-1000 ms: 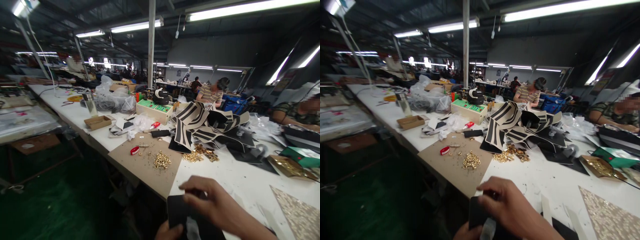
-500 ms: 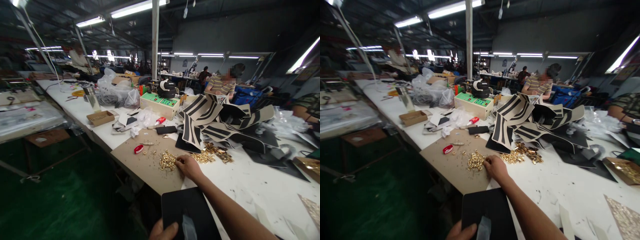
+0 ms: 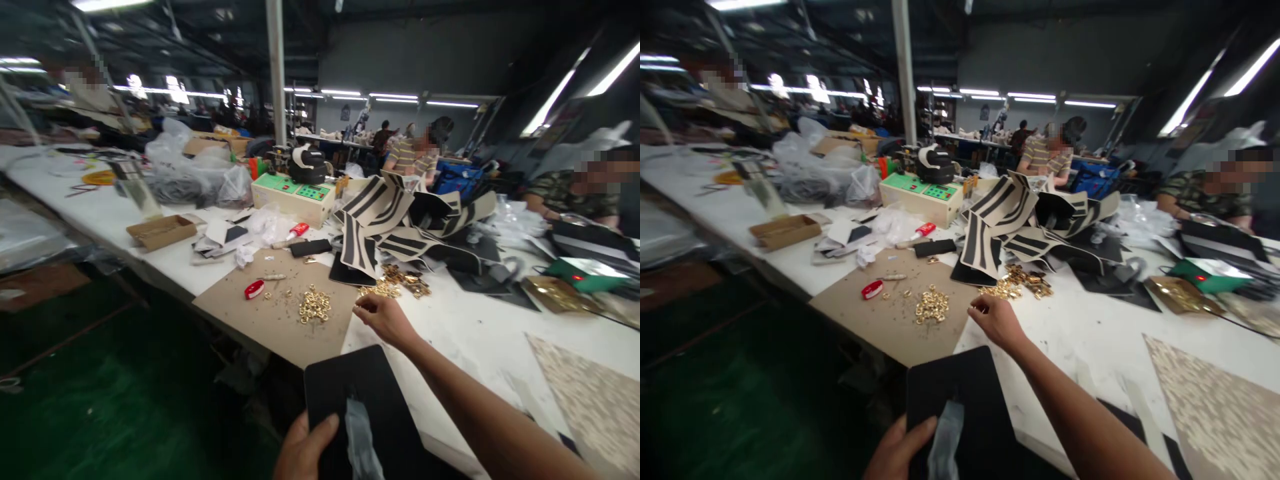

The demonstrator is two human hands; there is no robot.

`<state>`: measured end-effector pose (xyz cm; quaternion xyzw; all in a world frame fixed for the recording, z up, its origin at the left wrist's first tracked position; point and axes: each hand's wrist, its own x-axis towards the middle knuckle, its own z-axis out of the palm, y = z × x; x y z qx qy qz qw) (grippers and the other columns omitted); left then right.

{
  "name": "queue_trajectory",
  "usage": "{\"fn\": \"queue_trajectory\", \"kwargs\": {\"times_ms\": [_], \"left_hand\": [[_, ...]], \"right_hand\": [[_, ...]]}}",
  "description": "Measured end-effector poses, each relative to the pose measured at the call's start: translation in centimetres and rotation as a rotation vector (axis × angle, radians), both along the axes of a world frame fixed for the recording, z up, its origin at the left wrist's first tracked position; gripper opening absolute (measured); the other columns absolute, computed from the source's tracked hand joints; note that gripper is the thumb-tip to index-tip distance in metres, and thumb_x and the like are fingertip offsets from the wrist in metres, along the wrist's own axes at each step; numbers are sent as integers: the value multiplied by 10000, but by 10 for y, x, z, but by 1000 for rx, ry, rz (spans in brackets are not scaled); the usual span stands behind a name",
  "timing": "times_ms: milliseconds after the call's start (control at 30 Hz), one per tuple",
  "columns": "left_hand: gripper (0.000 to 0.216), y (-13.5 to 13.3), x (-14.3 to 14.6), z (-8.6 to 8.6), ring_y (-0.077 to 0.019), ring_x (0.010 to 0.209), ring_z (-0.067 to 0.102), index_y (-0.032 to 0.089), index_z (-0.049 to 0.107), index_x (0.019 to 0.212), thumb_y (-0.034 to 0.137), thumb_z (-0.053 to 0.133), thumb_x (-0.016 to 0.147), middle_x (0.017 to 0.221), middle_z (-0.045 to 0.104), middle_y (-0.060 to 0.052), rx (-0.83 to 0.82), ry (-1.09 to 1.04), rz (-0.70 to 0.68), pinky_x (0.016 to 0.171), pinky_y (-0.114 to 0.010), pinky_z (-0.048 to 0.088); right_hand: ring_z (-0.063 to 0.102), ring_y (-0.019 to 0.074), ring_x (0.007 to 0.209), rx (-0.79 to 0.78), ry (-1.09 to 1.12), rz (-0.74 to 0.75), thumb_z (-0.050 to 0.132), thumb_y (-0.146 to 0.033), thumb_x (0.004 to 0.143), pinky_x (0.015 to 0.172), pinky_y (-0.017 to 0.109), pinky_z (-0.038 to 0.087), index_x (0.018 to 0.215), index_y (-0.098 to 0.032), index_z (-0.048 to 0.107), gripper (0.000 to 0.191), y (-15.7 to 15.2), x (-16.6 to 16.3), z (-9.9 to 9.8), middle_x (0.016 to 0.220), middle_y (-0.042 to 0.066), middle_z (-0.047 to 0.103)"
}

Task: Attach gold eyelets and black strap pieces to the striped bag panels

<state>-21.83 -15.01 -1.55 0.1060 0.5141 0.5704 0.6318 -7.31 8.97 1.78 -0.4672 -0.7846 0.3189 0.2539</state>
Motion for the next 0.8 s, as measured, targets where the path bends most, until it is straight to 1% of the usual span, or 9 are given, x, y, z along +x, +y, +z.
{"fn": "queue_trajectory", "kwargs": {"times_ms": [67,167,267,333,433,533,600,700,800], "left_hand": [[547,9,6,13,-352,946,782,151,762,1143,428,890,689,1017,825,-124,-13,-65,-43,890,-426,601],[561,29,22,28,-336,934,790,169,713,1259,355,856,750,1049,824,-112,-16,-154,-140,876,-438,615],[580,52,43,33,-340,980,784,144,685,1308,295,841,769,1041,824,-118,31,-194,-242,889,-446,619],[568,68,57,32,-341,1015,776,124,682,1307,265,829,776,1043,823,-124,71,-188,-290,916,-447,613],[499,93,76,28,-335,999,780,113,703,1263,241,809,792,1048,822,-130,94,-165,-359,922,-446,612],[418,116,88,25,-334,939,788,112,734,1188,236,803,795,1046,820,-146,109,-131,-450,874,-441,624],[387,127,92,24,-334,913,788,110,744,1150,238,806,790,1036,820,-151,126,-79,-474,839,-427,628],[384,136,95,22,-329,903,787,115,747,1132,242,812,775,1022,822,-142,142,9,-464,823,-409,624],[401,137,97,20,-331,942,783,119,743,1143,267,817,778,1046,819,-141,164,45,-491,870,-413,609]], "right_hand": [[701,185,759,-37,26,-93,632,-430,912,706,275,511,1012,-191,747,283,-13,51,12,865,37,766],[699,189,709,-85,6,-277,649,-475,894,671,284,509,1001,-180,752,331,-44,140,24,815,34,763],[695,201,704,-92,-112,-473,674,-458,857,669,298,494,927,-201,767,282,-81,214,22,764,20,758],[703,208,729,-77,-191,-525,664,-434,849,681,303,492,891,-219,771,243,-101,244,15,778,15,765],[713,216,771,-42,-222,-512,625,-403,865,713,310,497,908,-224,767,232,-115,259,2,822,20,772],[699,219,826,2,-217,-489,628,-376,862,764,316,484,935,-232,758,208,-116,255,-6,880,27,762],[677,210,834,49,-251,-431,625,-345,866,763,309,461,916,-240,750,171,-116,252,-9,901,25,742],[642,181,787,114,-346,-308,597,-292,890,703,289,418,857,-243,731,146,-117,253,-11,877,14,703],[637,169,773,58,-343,-271,608,-276,892,695,279,417,860,-246,734,133,-117,258,-9,892,8,699]]}}
